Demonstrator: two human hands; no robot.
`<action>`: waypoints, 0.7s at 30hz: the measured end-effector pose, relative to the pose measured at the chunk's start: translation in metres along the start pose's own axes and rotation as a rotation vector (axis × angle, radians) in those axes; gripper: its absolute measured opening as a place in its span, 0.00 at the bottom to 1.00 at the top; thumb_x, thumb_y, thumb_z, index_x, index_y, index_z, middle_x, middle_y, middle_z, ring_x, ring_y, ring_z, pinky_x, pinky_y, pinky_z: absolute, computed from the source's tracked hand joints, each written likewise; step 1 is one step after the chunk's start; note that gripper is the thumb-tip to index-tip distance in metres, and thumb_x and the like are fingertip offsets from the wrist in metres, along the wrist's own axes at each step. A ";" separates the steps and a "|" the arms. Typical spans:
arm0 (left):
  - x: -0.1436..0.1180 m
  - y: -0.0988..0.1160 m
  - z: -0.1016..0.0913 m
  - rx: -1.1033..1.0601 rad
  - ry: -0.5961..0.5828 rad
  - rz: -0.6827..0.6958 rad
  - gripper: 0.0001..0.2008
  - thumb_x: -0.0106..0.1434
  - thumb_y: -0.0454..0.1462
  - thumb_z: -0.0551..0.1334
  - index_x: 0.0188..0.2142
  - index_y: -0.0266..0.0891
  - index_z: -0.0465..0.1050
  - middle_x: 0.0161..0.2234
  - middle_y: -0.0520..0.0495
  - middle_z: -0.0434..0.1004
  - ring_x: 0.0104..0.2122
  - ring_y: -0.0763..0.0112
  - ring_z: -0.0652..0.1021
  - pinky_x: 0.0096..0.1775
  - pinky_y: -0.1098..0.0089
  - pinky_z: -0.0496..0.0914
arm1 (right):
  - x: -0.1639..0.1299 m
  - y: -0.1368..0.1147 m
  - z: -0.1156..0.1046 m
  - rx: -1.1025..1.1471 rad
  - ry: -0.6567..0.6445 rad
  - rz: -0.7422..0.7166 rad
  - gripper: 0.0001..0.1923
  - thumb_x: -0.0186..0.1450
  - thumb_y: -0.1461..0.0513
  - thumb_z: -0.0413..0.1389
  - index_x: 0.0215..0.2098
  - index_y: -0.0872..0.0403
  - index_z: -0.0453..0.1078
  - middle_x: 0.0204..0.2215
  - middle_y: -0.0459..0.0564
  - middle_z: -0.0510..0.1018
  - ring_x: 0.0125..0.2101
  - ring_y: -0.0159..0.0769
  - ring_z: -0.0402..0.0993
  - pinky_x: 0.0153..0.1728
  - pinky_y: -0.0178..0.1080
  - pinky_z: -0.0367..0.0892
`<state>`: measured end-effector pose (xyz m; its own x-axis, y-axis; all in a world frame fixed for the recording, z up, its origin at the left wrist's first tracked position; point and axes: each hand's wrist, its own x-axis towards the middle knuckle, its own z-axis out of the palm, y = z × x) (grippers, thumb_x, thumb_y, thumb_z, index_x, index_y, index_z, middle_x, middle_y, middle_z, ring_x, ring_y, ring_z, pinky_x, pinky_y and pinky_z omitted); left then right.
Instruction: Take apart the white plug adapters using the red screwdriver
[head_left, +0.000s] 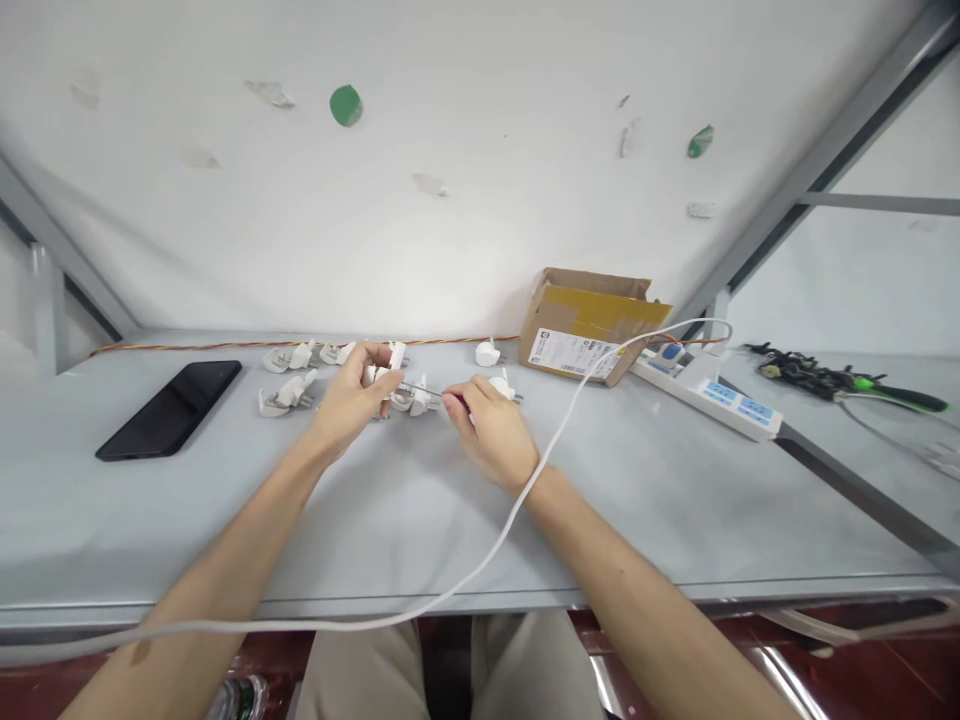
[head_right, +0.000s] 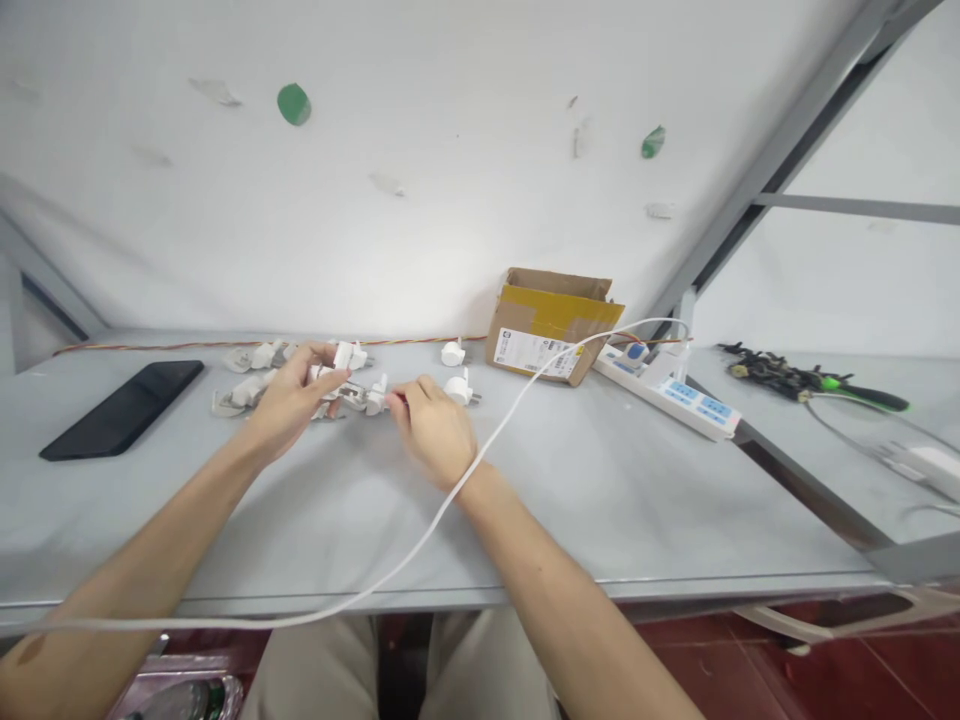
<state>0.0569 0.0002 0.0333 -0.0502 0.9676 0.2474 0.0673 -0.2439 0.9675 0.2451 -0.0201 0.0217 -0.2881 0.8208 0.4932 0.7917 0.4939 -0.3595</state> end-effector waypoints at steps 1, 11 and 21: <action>0.000 0.000 0.000 0.023 -0.010 -0.005 0.14 0.54 0.41 0.64 0.40 0.41 0.68 0.40 0.49 0.71 0.21 0.79 0.68 0.23 0.72 0.64 | 0.000 0.000 0.000 -0.015 0.004 -0.014 0.11 0.70 0.59 0.46 0.42 0.53 0.69 0.39 0.51 0.74 0.36 0.37 0.72 0.36 0.38 0.66; -0.003 0.005 -0.001 0.216 -0.031 -0.042 0.17 0.54 0.41 0.62 0.45 0.43 0.72 0.31 0.52 0.71 0.21 0.77 0.66 0.25 0.72 0.63 | 0.000 0.005 0.001 -0.073 0.036 -0.035 0.04 0.67 0.62 0.52 0.40 0.50 0.66 0.38 0.48 0.72 0.34 0.35 0.71 0.31 0.35 0.64; 0.001 -0.001 -0.002 0.075 0.018 -0.045 0.14 0.54 0.39 0.63 0.41 0.43 0.71 0.35 0.51 0.71 0.26 0.77 0.67 0.27 0.73 0.62 | 0.000 0.006 0.001 -0.080 0.080 -0.023 0.04 0.66 0.62 0.52 0.40 0.49 0.66 0.38 0.47 0.72 0.33 0.34 0.71 0.29 0.34 0.61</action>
<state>0.0546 0.0010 0.0325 -0.0728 0.9759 0.2055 0.1390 -0.1941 0.9711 0.2493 -0.0169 0.0183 -0.2651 0.7823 0.5636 0.8269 0.4851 -0.2844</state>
